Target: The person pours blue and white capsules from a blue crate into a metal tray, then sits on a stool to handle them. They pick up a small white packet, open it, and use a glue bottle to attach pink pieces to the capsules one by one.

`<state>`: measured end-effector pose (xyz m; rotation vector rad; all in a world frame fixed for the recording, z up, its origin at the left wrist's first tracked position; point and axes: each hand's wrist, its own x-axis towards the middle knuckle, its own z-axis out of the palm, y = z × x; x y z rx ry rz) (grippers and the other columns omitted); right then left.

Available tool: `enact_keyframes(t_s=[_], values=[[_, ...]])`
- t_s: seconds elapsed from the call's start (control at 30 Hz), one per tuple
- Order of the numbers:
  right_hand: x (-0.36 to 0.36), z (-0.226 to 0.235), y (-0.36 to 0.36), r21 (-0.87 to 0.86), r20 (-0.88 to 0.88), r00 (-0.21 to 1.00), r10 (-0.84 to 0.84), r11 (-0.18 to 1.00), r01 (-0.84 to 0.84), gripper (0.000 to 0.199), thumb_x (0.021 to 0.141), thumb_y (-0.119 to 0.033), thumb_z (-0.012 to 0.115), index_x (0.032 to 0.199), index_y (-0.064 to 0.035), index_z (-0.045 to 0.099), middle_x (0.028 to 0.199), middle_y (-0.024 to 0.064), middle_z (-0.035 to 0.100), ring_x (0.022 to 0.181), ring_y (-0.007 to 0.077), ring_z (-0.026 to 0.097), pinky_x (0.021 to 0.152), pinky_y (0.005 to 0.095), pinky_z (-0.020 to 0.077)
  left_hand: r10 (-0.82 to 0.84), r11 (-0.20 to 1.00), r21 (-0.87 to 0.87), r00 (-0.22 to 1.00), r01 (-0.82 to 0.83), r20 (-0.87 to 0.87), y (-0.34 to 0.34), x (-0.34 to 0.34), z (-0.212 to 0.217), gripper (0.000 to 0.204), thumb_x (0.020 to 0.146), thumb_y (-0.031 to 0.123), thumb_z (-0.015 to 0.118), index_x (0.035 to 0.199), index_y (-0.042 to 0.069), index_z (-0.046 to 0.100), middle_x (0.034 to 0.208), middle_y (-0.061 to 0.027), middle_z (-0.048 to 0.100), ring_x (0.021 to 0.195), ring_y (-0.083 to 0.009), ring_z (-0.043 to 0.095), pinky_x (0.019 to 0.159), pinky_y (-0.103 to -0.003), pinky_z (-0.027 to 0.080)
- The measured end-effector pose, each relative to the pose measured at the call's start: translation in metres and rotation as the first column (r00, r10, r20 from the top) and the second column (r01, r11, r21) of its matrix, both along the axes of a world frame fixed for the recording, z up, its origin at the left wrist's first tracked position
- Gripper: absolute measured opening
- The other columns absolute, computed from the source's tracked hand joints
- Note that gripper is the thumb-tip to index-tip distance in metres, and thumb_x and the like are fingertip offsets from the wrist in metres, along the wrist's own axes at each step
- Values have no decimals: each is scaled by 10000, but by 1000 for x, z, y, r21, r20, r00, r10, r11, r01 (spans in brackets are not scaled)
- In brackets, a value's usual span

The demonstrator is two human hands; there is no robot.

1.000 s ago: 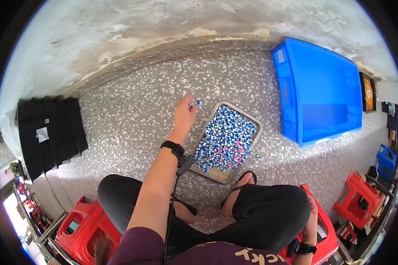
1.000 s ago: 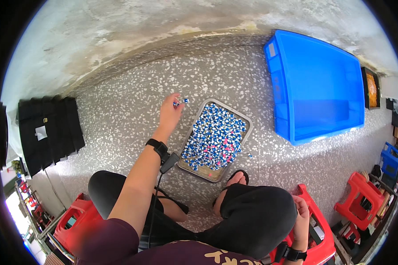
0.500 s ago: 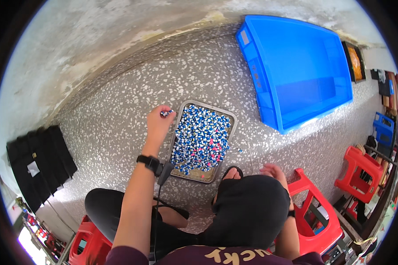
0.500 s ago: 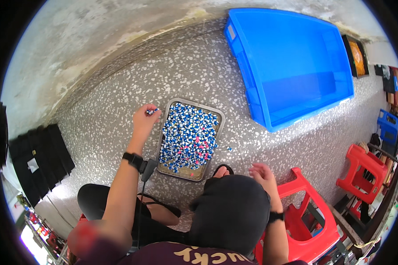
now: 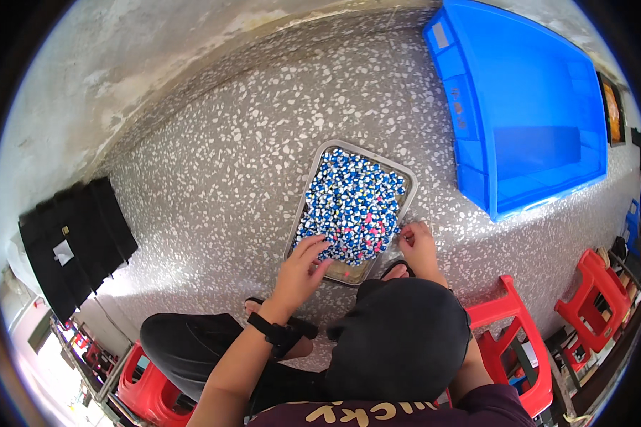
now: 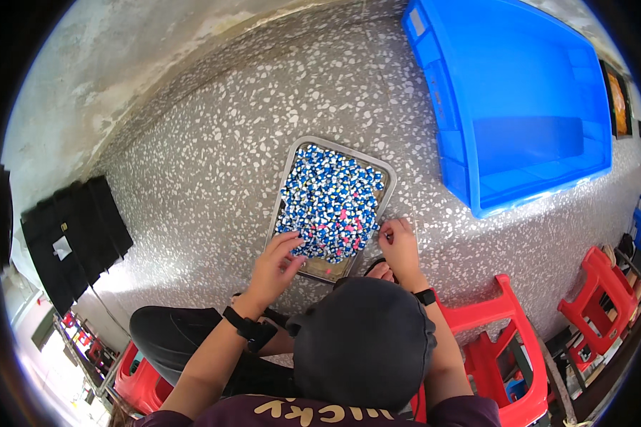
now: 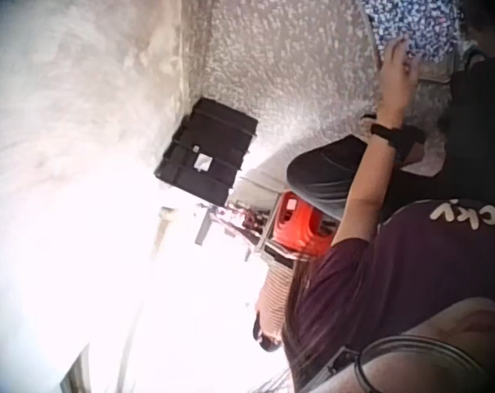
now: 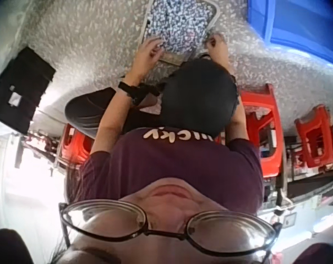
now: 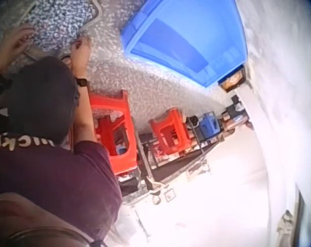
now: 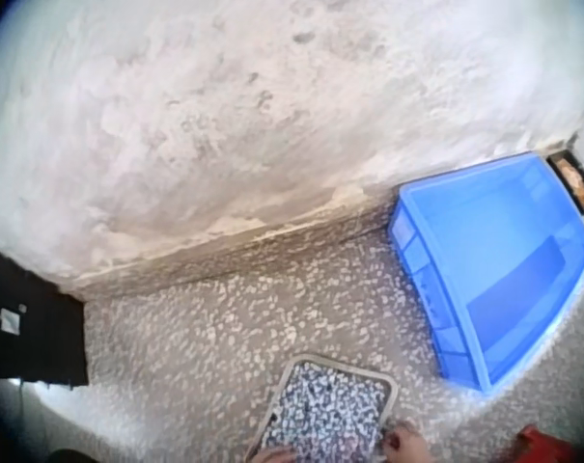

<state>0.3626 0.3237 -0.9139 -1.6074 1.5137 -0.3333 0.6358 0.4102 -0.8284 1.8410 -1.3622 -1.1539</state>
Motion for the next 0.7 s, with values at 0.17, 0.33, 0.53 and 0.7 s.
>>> enact_keyframes(t_s=[0.17, 0.33, 0.53, 0.7], values=[[6, 3, -4, 399, 241, 925, -294, 899, 181, 167, 832, -8, 641, 976, 1, 558, 873, 67, 551, 655, 147, 645, 556, 273, 512, 252, 968, -41, 959, -249, 126, 6, 31, -33, 364, 885, 31, 615, 1243, 53, 554, 1321, -138, 511, 1081, -245, 582, 823, -321, 518], [11, 14, 0, 465, 270, 892, -362, 860, 208, 269, 852, 13, 618, 1095, -8, 505, 906, 55, 526, 671, 151, 644, 564, 247, 528, 110, 957, -282, 985, -69, 131, -37, 33, -48, 481, 934, 165, 565, 1378, 34, 436, 1457, -193, 379, 1346, -367, 358, 1108, -442, 302], [15, 22, 3, 485, 355, 863, -359, 860, 158, 276, 860, 27, 586, 1116, -28, 500, 958, 42, 497, 747, 164, 648, 638, 281, 563, -12, 962, -257, 954, 93, 298, -43, 6, -58, 570, 933, 298, 571, 1427, 70, 403, 1551, -146, 274, 1425, -395, 236, 1141, -533, 203], [41, 27, -13, 483, 436, 841, -322, 872, 84, 258, 867, 43, 579, 1105, -12, 493, 931, 56, 500, 759, 131, 644, 652, 270, 566, -135, 952, -212, 924, 221, 358, -15, 6, -68, 566, 915, 270, 592, 1410, 63, 410, 1543, -115, 301, 1428, -405, 225, 1149, -550, 177]])
